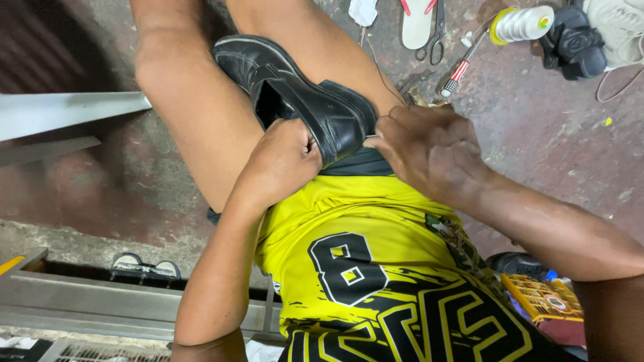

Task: The person sews the sole of a black leather shoe by hand using a needle and thread, pulling the thread tight after each stitch.

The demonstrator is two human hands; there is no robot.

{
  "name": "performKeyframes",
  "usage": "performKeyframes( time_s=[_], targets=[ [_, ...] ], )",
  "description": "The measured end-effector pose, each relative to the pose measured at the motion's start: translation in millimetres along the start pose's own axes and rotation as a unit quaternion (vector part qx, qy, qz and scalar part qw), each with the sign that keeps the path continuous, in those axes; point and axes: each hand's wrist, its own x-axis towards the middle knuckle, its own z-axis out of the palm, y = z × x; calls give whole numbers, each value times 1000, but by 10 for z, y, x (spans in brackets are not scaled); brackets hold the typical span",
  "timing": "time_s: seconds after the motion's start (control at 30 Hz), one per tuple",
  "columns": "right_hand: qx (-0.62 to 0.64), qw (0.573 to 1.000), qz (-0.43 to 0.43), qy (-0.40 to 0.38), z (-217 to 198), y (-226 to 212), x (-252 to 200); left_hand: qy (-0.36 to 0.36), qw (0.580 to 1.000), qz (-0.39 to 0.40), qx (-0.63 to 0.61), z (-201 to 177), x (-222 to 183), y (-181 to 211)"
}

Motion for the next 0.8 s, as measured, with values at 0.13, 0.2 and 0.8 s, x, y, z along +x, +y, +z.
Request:
performKeyframes(
  time_s=[0.13, 0.2, 0.8],
  targets=[
    [-36, 998, 6, 42, 77, 198, -31, -5, 1000, 20, -22, 31, 90, 37],
    [-106, 992, 66, -22, 106, 303, -33, 2, 998, 39, -48, 26, 113, 50],
    [73, 997, 21, -13, 67, 294, -163, 389, 881, 25, -268, 366, -783, 179]
  ],
)
